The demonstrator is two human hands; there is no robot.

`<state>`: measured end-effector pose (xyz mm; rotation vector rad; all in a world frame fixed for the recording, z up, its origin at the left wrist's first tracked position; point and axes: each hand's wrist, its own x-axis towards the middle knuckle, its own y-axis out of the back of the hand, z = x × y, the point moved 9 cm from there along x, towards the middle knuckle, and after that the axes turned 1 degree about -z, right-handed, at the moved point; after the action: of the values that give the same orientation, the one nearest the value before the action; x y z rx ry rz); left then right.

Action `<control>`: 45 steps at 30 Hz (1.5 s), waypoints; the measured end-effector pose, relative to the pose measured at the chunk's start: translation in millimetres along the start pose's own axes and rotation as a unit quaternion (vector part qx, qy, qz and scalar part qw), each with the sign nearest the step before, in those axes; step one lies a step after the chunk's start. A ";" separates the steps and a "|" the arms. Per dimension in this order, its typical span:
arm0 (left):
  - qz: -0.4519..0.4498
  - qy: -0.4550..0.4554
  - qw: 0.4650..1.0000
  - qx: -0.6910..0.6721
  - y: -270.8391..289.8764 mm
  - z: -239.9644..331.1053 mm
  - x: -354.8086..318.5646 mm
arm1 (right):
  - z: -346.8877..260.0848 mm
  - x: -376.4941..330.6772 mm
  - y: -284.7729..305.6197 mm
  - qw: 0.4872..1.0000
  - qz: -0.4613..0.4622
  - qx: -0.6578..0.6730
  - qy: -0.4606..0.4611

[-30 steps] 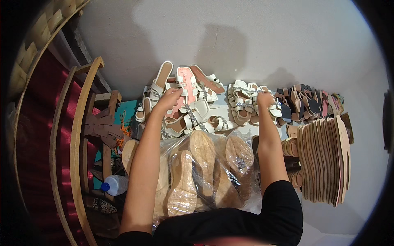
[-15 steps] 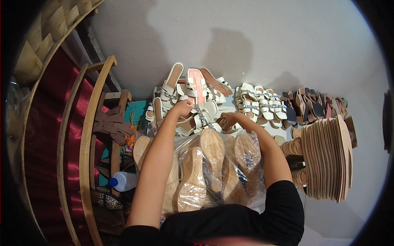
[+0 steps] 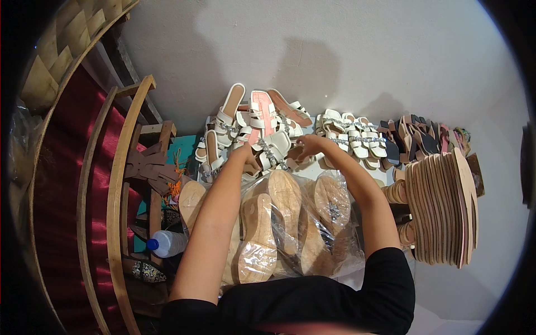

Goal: Sorting and organizing various shoe components and finished sandals on a workbench.

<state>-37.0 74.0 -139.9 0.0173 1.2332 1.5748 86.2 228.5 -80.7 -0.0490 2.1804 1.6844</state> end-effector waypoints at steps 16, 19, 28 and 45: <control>0.041 0.127 0.986 0.104 3.6 -28.9 -12.9 | -41.9 35.4 -28.4 0.884 -0.018 0.464 -0.054; 0.022 0.059 0.994 0.086 -15.2 -73.5 30.2 | -64.0 27.0 -21.6 0.819 -0.026 0.572 -0.044; 0.114 -0.191 0.961 -0.166 37.9 15.9 -6.0 | -52.5 -2.8 46.3 0.687 0.049 0.720 0.090; -0.023 -0.252 0.771 -0.585 91.8 78.0 -90.9 | -1.4 -44.3 157.6 0.656 0.379 0.652 0.026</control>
<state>-19.8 72.5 10.0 -0.3652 -0.2897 1.8790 86.3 262.3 79.5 1.3266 3.0871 -0.1359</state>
